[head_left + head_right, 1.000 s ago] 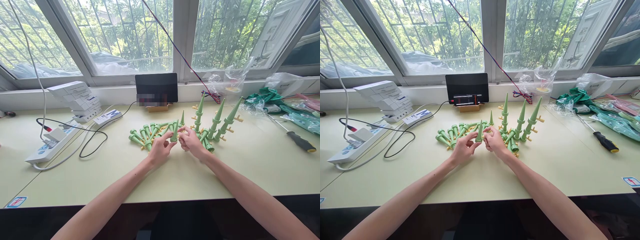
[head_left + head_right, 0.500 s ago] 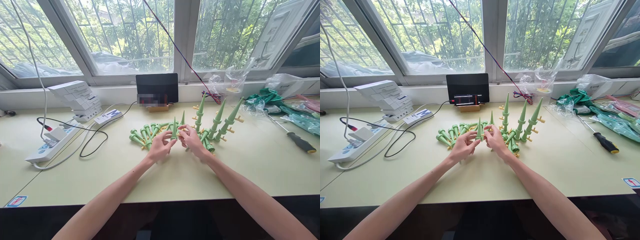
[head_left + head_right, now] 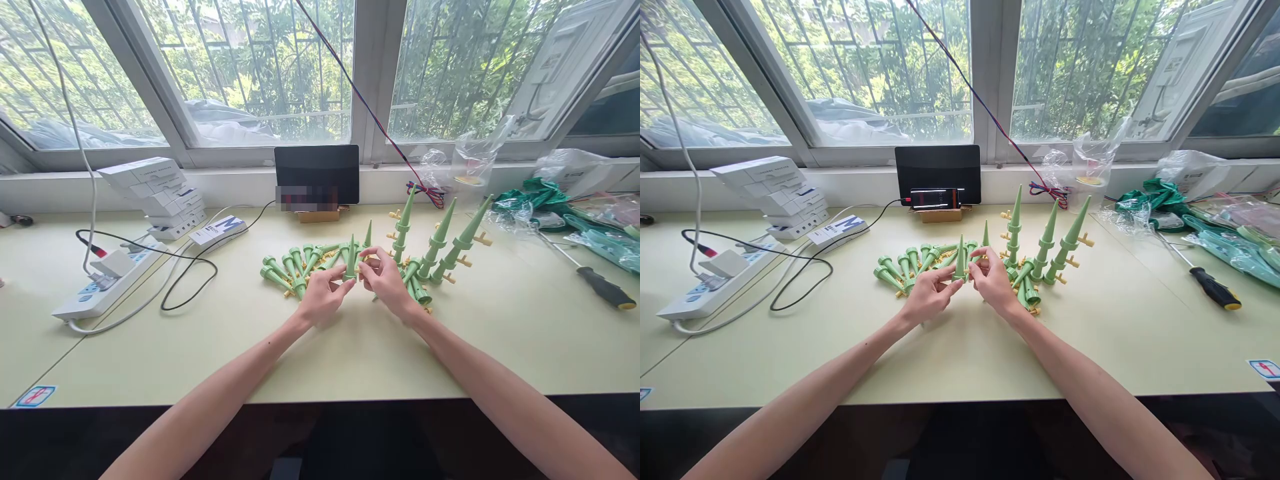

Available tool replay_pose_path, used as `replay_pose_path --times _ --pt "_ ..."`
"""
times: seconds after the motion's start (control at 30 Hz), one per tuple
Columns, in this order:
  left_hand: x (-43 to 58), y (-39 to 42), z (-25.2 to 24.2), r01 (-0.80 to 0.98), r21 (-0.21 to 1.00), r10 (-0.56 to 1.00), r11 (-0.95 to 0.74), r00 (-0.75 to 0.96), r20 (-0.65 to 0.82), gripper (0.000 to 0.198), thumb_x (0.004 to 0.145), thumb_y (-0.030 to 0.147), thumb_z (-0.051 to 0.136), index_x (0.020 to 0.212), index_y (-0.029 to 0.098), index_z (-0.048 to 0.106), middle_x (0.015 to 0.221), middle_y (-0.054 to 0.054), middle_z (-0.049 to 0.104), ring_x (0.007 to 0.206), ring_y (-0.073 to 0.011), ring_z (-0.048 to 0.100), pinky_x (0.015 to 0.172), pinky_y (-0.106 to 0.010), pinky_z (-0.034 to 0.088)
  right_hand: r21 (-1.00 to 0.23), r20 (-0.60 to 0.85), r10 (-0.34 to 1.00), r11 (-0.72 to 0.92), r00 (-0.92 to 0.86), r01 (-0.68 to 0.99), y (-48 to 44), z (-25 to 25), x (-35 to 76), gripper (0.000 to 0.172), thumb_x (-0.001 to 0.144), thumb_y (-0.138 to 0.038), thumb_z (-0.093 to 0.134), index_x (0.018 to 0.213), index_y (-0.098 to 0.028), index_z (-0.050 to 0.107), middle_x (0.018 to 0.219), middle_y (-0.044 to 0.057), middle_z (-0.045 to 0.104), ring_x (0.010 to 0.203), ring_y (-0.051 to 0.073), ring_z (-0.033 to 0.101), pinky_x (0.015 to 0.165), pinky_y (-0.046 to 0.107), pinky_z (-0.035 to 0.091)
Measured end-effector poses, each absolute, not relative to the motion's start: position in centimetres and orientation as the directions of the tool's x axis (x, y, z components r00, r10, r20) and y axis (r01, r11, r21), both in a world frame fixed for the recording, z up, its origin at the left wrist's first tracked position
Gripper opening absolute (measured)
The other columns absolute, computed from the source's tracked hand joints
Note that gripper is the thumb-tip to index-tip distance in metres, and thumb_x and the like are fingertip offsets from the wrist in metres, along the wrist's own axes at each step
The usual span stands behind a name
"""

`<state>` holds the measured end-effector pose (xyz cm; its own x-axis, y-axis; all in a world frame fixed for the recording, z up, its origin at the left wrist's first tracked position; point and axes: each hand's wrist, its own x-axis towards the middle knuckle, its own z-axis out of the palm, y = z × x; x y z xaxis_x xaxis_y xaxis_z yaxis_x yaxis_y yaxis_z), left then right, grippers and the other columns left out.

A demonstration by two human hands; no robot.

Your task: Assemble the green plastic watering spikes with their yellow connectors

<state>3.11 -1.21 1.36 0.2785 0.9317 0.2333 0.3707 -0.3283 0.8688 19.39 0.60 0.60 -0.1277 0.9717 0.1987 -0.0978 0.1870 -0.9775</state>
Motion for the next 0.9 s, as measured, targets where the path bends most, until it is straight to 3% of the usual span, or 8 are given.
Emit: replay_pose_path --times 0.2,0.3,0.4,0.47,0.6,0.73,0.83,0.9 --pt "3.3 -1.4 1.9 0.259 0.927 0.937 -0.273 0.292 0.194 0.025 0.083 0.041 0.061 0.085 0.016 0.066 0.067 -0.003 0.059 0.041 -0.0057 0.034 0.035 -0.022 0.025 -0.956 0.289 0.951 0.292 -0.109 0.01 0.6 0.2 19.5 0.024 0.085 -0.039 0.059 0.1 -0.023 0.049 0.064 -0.003 0.055 0.056 0.013 0.05 0.048 0.023 0.037" --pt "3.3 -1.6 2.3 0.202 0.963 0.944 -0.18 0.31 0.112 0.027 0.081 0.043 0.064 0.082 0.016 0.065 0.059 0.0 0.052 0.038 -0.0048 0.031 0.036 -0.023 0.023 -0.941 0.327 0.938 0.335 -0.118 0.055 0.5 0.2 19.6 0.023 0.087 -0.039 0.057 0.102 -0.024 0.048 0.067 -0.002 0.056 0.059 0.013 0.052 0.051 0.024 0.04" --pt "3.3 -1.7 2.6 0.17 0.982 0.945 -0.082 0.326 0.022 0.032 0.08 0.047 0.065 0.082 0.015 0.065 0.06 -0.001 0.056 0.037 -0.0038 0.029 0.038 -0.023 0.021 -0.918 0.364 0.921 0.38 -0.138 0.111 0.3 0.3 19.6 0.021 0.09 -0.037 0.054 0.104 -0.024 0.048 0.07 -0.002 0.055 0.061 0.014 0.052 0.053 0.024 0.041" --pt "3.2 -1.6 2.6 0.169 0.984 0.949 -0.064 0.316 0.007 0.034 0.079 0.048 0.065 0.081 0.014 0.066 0.058 -0.001 0.057 0.038 -0.0052 0.033 0.039 -0.024 0.025 -0.899 0.392 0.908 0.412 -0.147 0.149 0.2 0.5 19.7 0.02 0.091 -0.036 0.052 0.106 -0.024 0.048 0.071 -0.002 0.054 0.06 0.013 0.051 0.054 0.025 0.041" --pt "2.9 -1.3 2.1 0.136 0.988 0.942 -0.067 0.336 0.018 0.032 0.079 0.047 0.067 0.079 0.015 0.068 0.039 0.004 0.039 0.054 -0.0161 0.056 0.051 -0.026 0.04 -0.841 0.458 0.872 0.487 -0.17 0.236 0.0 0.7 19.8 0.016 0.093 -0.032 0.049 0.107 -0.024 0.047 0.07 -0.003 0.053 0.06 0.014 0.049 0.057 0.025 0.039" --pt "2.5 -1.0 1.8 0.062 0.998 0.915 -0.019 0.403 -0.007 0.03 0.081 0.047 0.066 0.074 0.017 0.067 0.037 0.006 0.033 0.059 -0.0165 0.058 0.07 -0.031 0.048 -0.767 0.525 0.825 0.566 -0.211 0.302 0.0 0.9 19.9 0.014 0.094 -0.028 0.046 0.108 -0.025 0.046 0.07 -0.003 0.053 0.062 0.015 0.049 0.062 0.027 0.038" --pt "2.4 -0.9 2.0 0.033 0.998 0.903 0.058 0.424 -0.066 0.03 0.08 0.047 0.067 0.073 0.018 0.066 0.037 0.006 0.031 0.054 -0.016 0.056 0.061 -0.03 0.045 -0.723 0.554 0.79 0.612 -0.26 0.32 0.1 1.0 20.1 0.015 0.095 -0.025 0.043 0.11 -0.026 0.046 0.071 -0.002 0.052 0.062 0.015 0.047 0.065 0.028 0.039" --pt "2.4 -0.9 2.2 0.016 0.992 0.895 0.126 0.429 -0.12 0.029 0.078 0.047 0.069 0.075 0.017 0.067 0.036 0.006 0.028 0.059 -0.0193 0.059 0.049 -0.027 0.036 -0.704 0.563 0.775 0.632 -0.288 0.324 0.1 1.0 20.3 0.016 0.096 -0.025 0.042 0.111 -0.026 0.046 0.071 -0.002 0.051 0.062 0.016 0.047 0.066 0.028 0.04"
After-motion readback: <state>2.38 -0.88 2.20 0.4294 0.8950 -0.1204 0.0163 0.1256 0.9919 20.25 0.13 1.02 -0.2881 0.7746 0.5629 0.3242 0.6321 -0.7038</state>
